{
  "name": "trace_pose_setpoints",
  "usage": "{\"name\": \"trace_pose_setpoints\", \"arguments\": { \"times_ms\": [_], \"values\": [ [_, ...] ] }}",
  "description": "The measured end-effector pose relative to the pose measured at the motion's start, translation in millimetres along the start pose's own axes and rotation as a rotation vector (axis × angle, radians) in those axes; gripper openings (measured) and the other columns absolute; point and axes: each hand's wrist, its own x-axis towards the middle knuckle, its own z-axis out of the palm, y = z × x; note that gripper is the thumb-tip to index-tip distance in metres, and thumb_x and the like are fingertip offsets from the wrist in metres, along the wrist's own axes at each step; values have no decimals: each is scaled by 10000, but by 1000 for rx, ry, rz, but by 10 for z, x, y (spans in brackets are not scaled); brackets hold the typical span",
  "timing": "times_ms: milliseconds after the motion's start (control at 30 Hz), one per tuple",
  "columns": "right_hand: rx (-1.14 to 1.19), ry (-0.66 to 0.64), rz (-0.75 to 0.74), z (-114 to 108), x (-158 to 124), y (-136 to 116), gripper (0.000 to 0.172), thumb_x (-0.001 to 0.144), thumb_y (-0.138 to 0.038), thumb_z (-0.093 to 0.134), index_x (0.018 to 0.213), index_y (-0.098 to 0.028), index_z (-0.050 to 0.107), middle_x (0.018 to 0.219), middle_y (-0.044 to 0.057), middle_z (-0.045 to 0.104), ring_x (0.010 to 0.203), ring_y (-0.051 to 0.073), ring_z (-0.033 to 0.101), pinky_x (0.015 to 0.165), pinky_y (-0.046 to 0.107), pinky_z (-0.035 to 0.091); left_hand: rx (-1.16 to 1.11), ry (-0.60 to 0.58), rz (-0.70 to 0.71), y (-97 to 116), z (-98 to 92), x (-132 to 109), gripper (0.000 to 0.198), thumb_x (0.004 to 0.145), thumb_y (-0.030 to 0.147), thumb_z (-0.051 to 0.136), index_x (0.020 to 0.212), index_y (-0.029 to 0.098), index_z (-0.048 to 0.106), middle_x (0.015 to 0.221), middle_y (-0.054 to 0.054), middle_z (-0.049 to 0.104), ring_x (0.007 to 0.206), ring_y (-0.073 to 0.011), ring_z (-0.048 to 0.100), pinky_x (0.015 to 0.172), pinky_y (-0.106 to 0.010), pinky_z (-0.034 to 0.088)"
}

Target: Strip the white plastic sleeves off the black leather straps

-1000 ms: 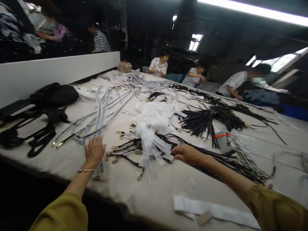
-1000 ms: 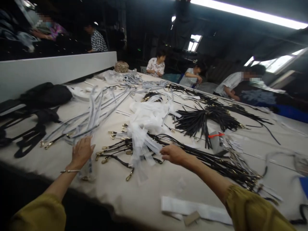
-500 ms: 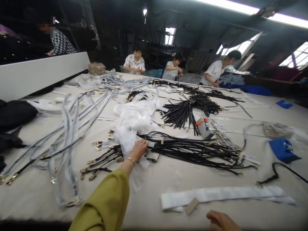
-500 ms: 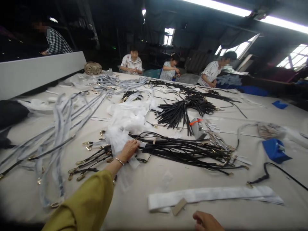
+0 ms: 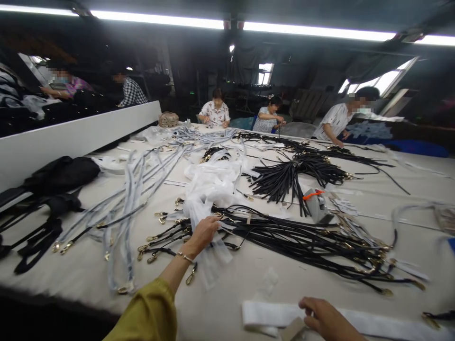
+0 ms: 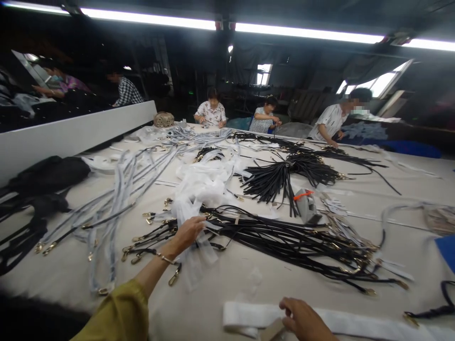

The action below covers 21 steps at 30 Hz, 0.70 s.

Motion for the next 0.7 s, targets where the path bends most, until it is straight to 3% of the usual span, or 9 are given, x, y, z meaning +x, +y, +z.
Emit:
{"name": "trace_pose_setpoints", "arguments": {
  "times_ms": [67, 133, 233, 267, 333, 400, 467, 600, 700],
  "values": [
    [-32, -9, -81, -196, 195, -435, 340, 730, -310, 507, 1004, -252, 701, 993, 88, 724, 947, 267, 662, 864, 369, 491, -68, 102, -90, 65, -112, -193, 149, 879, 269, 568, 851, 190, 691, 995, -63, 707, 1000, -215, 611, 931, -329, 452],
    [-27, -23, -178, -303, 377, -854, 350, 765, -281, 510, 1060, -207, 684, 1044, 97, 713, 946, 245, 658, 871, 344, 486, -129, 206, -215, 115, -232, -431, 244, 874, 376, 567, 776, 176, 665, 807, -43, 686, 807, -199, 621, 786, -307, 488],
    [9, -33, -360, -261, 583, -1408, 352, 803, -248, 543, 1134, -203, 657, 1099, 88, 695, 933, 219, 659, 890, 333, 486, -207, 305, -371, 168, -416, -874, 403, 873, 507, 511, 694, 171, 643, 620, -6, 630, 593, -171, 580, 584, -273, 472],
    [9, -29, -429, -202, 630, -1574, 367, 811, -235, 554, 1166, -210, 644, 1138, 87, 683, 972, 220, 650, 914, 338, 481, -263, 327, -414, 187, -475, -1036, 427, 874, 530, 497, 718, 170, 666, 632, -9, 651, 610, -180, 602, 596, -278, 488],
    [-27, 0, -563, -44, 700, -1895, 444, 802, -208, 598, 1246, -225, 603, 1258, 95, 629, 1114, 242, 596, 995, 369, 443, -436, 374, -500, 236, -579, -1355, 431, 862, 553, 510, 840, 180, 725, 805, -37, 736, 801, -224, 672, 765, -327, 534],
    [-94, 52, -695, 126, 766, -2215, 579, 763, -201, 667, 1327, -239, 540, 1391, 102, 532, 1267, 277, 482, 1088, 424, 359, -630, 419, -555, 311, -652, -1633, 421, 814, 568, 574, 937, 205, 749, 1036, -61, 745, 1058, -273, 644, 987, -397, 475],
    [-154, 103, -786, 277, 866, -2540, 715, 731, -248, 727, 1395, -255, 463, 1485, 102, 429, 1357, 309, 370, 1143, 482, 261, -740, 439, -572, 418, -686, -1848, 421, 746, 575, 649, 932, 215, 764, 1130, -78, 723, 1174, -308, 588, 1076, -429, 410],
    [-290, 121, -810, 467, 1230, -3145, 919, 718, -398, 750, 1496, -274, 278, 1604, 86, 194, 1460, 345, 130, 1181, 546, 81, -822, 412, -644, 687, -658, -2174, 414, 683, 604, 694, 841, 232, 788, 1109, -96, 730, 1119, -343, 618, 1047, -449, 440],
    [-372, 78, -779, 541, 1591, -3419, 914, 737, -342, 714, 1510, -244, 236, 1615, 109, 139, 1469, 361, 68, 1170, 567, 29, -905, 453, -692, 791, -592, -2534, 457, 596, 680, 707, 784, 272, 794, 958, -87, 763, 973, -369, 670, 895, -476, 531]
  ]
}}
